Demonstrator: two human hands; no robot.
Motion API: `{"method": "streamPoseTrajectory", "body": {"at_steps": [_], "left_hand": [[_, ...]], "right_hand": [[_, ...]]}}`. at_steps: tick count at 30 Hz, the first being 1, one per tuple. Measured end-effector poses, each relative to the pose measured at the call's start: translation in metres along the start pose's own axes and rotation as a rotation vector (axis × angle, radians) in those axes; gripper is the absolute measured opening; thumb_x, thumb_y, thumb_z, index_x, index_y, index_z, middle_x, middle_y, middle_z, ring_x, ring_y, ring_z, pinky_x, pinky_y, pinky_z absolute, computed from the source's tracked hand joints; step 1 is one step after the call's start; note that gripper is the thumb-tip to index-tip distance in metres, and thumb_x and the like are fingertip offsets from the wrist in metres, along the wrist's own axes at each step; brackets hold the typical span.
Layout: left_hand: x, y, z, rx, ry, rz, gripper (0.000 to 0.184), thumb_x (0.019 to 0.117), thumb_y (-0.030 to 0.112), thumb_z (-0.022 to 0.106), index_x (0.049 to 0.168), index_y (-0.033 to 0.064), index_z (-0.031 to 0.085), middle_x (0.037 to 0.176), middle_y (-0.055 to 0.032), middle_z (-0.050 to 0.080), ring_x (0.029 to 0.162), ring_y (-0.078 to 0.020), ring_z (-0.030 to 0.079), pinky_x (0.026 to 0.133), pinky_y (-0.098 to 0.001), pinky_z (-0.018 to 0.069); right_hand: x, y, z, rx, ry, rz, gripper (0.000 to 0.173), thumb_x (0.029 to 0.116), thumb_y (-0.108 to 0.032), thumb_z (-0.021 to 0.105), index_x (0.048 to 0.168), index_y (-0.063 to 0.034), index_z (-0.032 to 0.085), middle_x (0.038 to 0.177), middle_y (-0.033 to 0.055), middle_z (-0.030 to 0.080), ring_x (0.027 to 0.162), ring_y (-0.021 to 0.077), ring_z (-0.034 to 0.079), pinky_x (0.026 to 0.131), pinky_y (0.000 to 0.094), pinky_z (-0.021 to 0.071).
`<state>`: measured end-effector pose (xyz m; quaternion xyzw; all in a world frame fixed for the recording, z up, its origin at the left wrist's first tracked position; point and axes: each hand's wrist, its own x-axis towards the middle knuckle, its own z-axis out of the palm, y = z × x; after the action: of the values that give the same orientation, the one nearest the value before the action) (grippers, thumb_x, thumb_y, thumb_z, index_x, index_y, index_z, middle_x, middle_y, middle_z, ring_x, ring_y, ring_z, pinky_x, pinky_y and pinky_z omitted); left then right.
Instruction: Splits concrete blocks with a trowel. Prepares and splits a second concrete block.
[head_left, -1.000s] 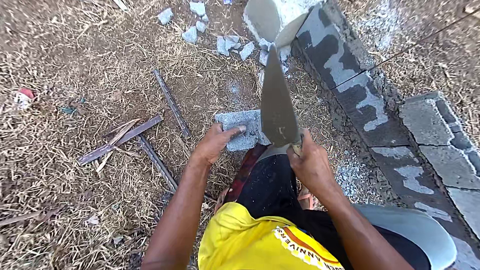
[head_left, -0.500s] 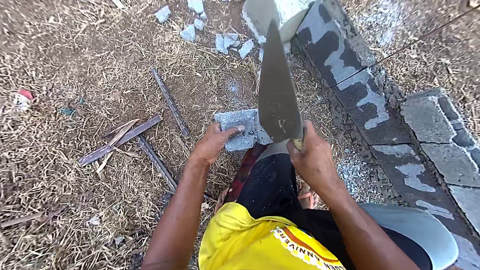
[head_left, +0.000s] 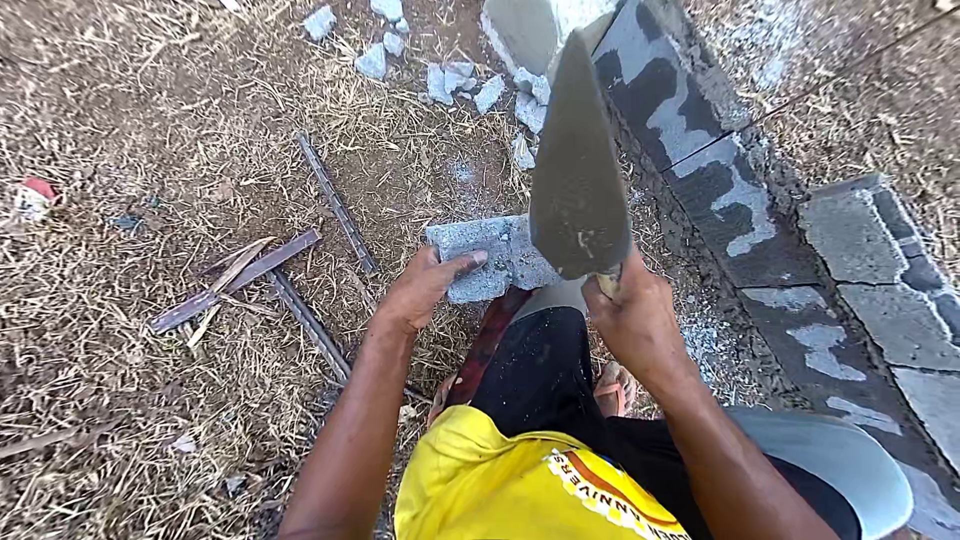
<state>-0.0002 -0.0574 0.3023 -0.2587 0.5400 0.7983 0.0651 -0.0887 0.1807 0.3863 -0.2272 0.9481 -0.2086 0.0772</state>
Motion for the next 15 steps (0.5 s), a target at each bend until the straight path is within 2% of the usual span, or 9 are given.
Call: {"method": "streamPoseTrajectory", "body": {"at_steps": [3, 6, 9, 12, 15], "left_hand": [[0.001, 0.000, -0.001, -0.012, -0.002, 0.004, 0.025, 0.1011, 0.019, 0.064, 0.123, 0.0083, 0.064, 0.105, -0.0051, 0.075, 0.089, -0.0145, 0.073, 0.081, -0.0346, 0.0626], [0.002, 0.001, -0.001, -0.004, 0.002, 0.008, 0.025, 0.1010, 0.020, 0.065, 0.123, 0.0083, 0.065, 0.104, -0.0050, 0.075, 0.089, -0.0143, 0.073, 0.081, -0.0345, 0.0625], [0.000, 0.003, 0.000, 0.005, 0.011, -0.004, 0.023, 0.1010, 0.020, 0.065, 0.120, 0.0080, 0.066, 0.102, -0.0046, 0.075, 0.086, -0.0139, 0.073, 0.078, -0.0333, 0.0626], [0.000, 0.002, 0.000, 0.008, 0.005, -0.004, 0.023, 0.1013, 0.021, 0.064, 0.121, 0.0087, 0.066, 0.102, -0.0046, 0.075, 0.087, -0.0142, 0.074, 0.078, -0.0333, 0.0627], [0.000, 0.000, 0.000, -0.003, -0.001, 0.005, 0.022, 0.1012, 0.020, 0.064, 0.121, 0.0088, 0.065, 0.102, -0.0042, 0.075, 0.086, -0.0134, 0.073, 0.077, -0.0326, 0.0626]], "right_hand": [[-0.003, -0.004, -0.008, 0.000, 0.073, -0.021, 0.026, 0.0931, -0.017, 0.062, 0.116, -0.0039, 0.058, 0.071, 0.0058, 0.061, 0.058, 0.0206, 0.061, 0.052, 0.0424, 0.0501], [-0.013, 0.000, -0.002, -0.005, 0.114, -0.054, 0.027, 0.0930, -0.020, 0.062, 0.113, -0.0026, 0.062, 0.073, 0.0062, 0.065, 0.060, 0.0182, 0.063, 0.054, 0.0390, 0.0518], [-0.029, 0.015, 0.013, 0.030, 0.167, -0.094, 0.026, 0.0914, -0.019, 0.065, 0.109, -0.0005, 0.066, 0.080, 0.0086, 0.071, 0.069, 0.0168, 0.070, 0.061, 0.0368, 0.0575], [-0.044, 0.023, 0.026, 0.040, 0.183, -0.115, 0.028, 0.0906, -0.016, 0.066, 0.110, 0.0036, 0.067, 0.088, 0.0120, 0.075, 0.077, 0.0198, 0.074, 0.068, 0.0384, 0.0614], [-0.047, 0.020, 0.039, -0.040, 0.089, -0.089, 0.029, 0.0891, -0.013, 0.067, 0.112, 0.0045, 0.066, 0.087, 0.0154, 0.073, 0.070, 0.0286, 0.073, 0.060, 0.0465, 0.0596]]}}
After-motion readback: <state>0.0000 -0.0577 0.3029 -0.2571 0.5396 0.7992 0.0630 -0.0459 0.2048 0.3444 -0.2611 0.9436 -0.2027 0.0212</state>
